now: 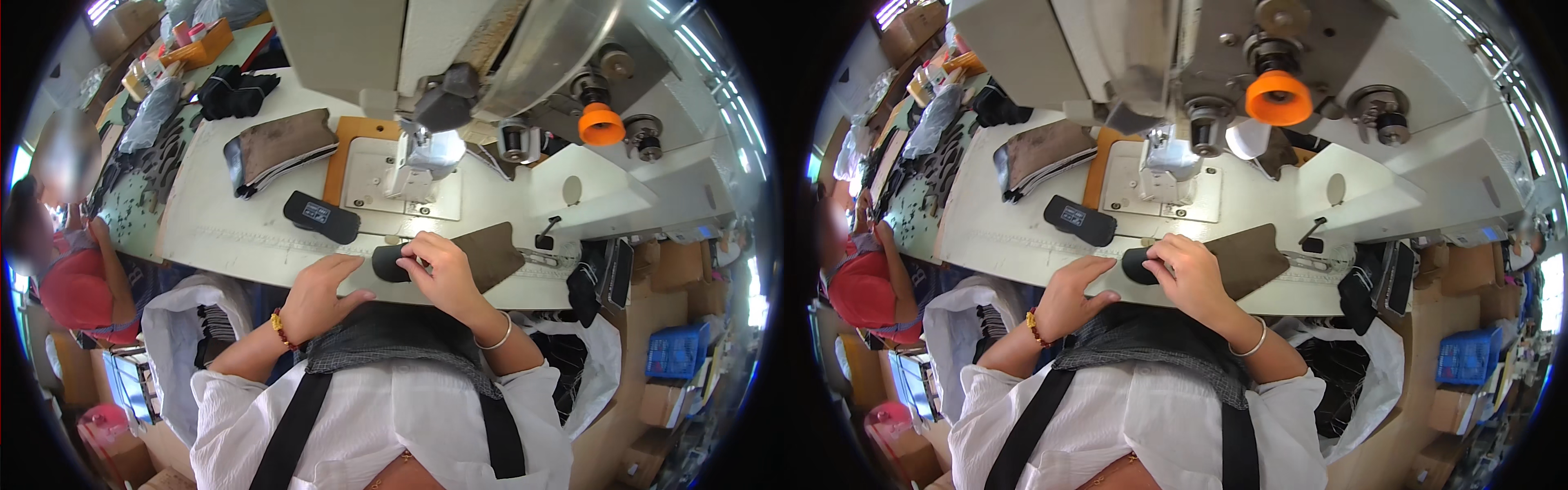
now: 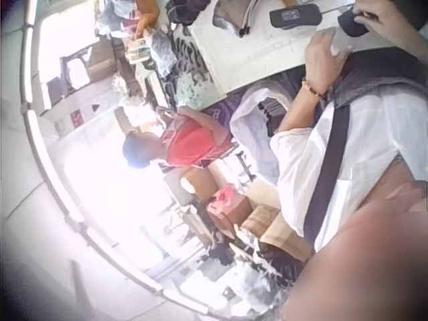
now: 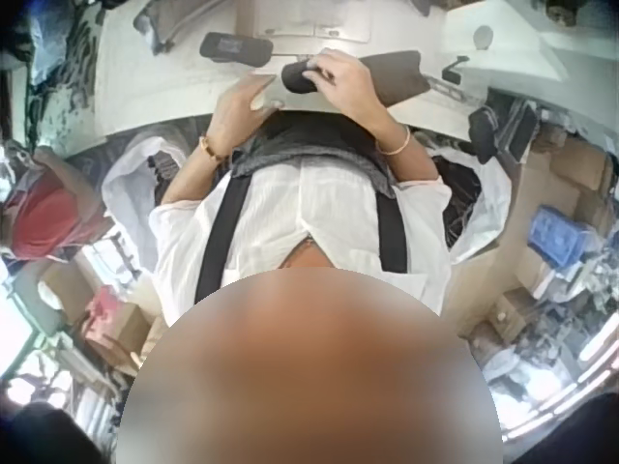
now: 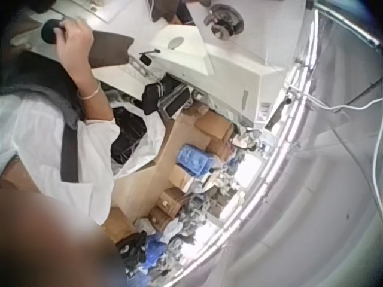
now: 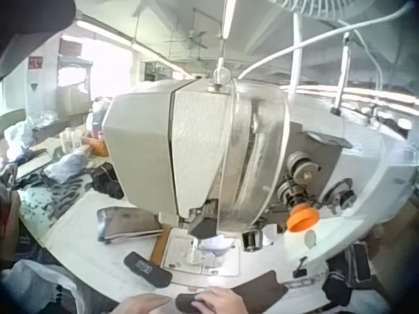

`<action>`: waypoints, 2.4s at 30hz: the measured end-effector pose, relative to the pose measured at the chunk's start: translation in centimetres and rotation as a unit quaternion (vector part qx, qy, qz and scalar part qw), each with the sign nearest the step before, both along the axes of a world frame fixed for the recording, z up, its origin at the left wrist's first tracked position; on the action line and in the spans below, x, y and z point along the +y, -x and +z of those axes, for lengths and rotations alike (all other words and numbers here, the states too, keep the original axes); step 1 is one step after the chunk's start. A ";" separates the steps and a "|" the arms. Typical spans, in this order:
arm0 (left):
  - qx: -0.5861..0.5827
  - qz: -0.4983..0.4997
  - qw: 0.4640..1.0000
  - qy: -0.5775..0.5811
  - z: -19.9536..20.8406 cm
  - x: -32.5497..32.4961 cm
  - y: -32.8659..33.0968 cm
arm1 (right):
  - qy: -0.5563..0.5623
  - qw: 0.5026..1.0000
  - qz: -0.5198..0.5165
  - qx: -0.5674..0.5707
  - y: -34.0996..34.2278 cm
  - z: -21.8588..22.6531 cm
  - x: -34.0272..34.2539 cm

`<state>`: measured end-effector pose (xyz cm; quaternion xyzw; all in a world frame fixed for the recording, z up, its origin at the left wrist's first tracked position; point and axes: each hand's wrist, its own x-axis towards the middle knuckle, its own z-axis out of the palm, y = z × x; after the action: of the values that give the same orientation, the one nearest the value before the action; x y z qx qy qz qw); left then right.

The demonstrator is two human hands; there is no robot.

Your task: Use a specialized industrial sewing machine to stitch together components of a shoe upper.

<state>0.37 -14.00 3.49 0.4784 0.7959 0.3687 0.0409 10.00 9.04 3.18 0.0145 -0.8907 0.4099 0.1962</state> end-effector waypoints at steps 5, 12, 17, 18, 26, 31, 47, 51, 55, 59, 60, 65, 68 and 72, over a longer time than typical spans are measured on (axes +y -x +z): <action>-0.436 0.007 0.879 -0.190 -1.3 -4.2 -0.8 | 0.209 0.970 0.121 -0.040 1.3 0.7 -4.9; -0.334 0.239 0.865 -0.289 -3.4 -9.2 -0.7 | 0.064 0.981 0.152 0.101 4.6 -1.8 -13.1; -0.216 0.420 0.841 -0.265 -5.4 -13.7 1.9 | -0.025 0.964 0.237 0.115 5.5 -6.7 -16.9; -0.245 0.413 0.811 -0.335 -5.5 -14.7 2.2 | -0.044 0.957 0.269 0.103 5.4 -8.0 -17.6; -0.213 0.398 0.847 -0.279 -5.7 -18.7 1.9 | -0.087 0.925 0.345 -0.133 6.8 -11.2 -21.2; -0.156 0.369 0.893 -0.205 -4.9 -17.4 -1.0 | 0.248 0.926 0.232 -0.164 7.6 -6.4 -20.7; -0.204 0.454 0.822 -0.279 -5.5 -19.7 2.0 | -0.174 0.876 0.423 -0.152 5.8 -11.7 -22.1; -0.230 0.427 0.858 -0.170 -4.6 -19.6 0.9 | 0.115 0.962 0.242 -0.043 6.5 -8.8 -21.8; -0.327 0.347 0.848 -0.232 -3.7 -18.7 -0.3 | 0.286 0.933 0.195 -0.094 7.4 -5.3 -20.9; -0.375 0.298 0.850 -0.219 -3.1 -18.4 -0.2 | 0.335 0.889 0.253 -0.183 8.0 -4.2 -20.1; -0.386 0.295 0.848 -0.214 -3.0 -18.5 -0.1 | 0.337 0.879 0.244 -0.232 7.9 -4.3 -20.0; -0.453 0.263 0.814 -0.252 -2.8 -18.7 0.4 | 0.426 0.849 0.243 -0.197 7.6 -4.7 -19.6; -0.454 0.254 0.814 -0.258 -3.0 -18.5 0.3 | 0.483 0.814 0.230 -0.225 7.5 -5.1 -20.0; -0.384 0.255 0.859 -0.224 -3.9 -18.3 0.1 | 0.458 0.812 0.250 -0.261 7.6 -5.9 -20.5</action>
<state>0.28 -32.34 -0.46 0.0755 0.7072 0.6889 0.1400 2.42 -11.45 -2.72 0.0373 -0.5834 0.7936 -0.1689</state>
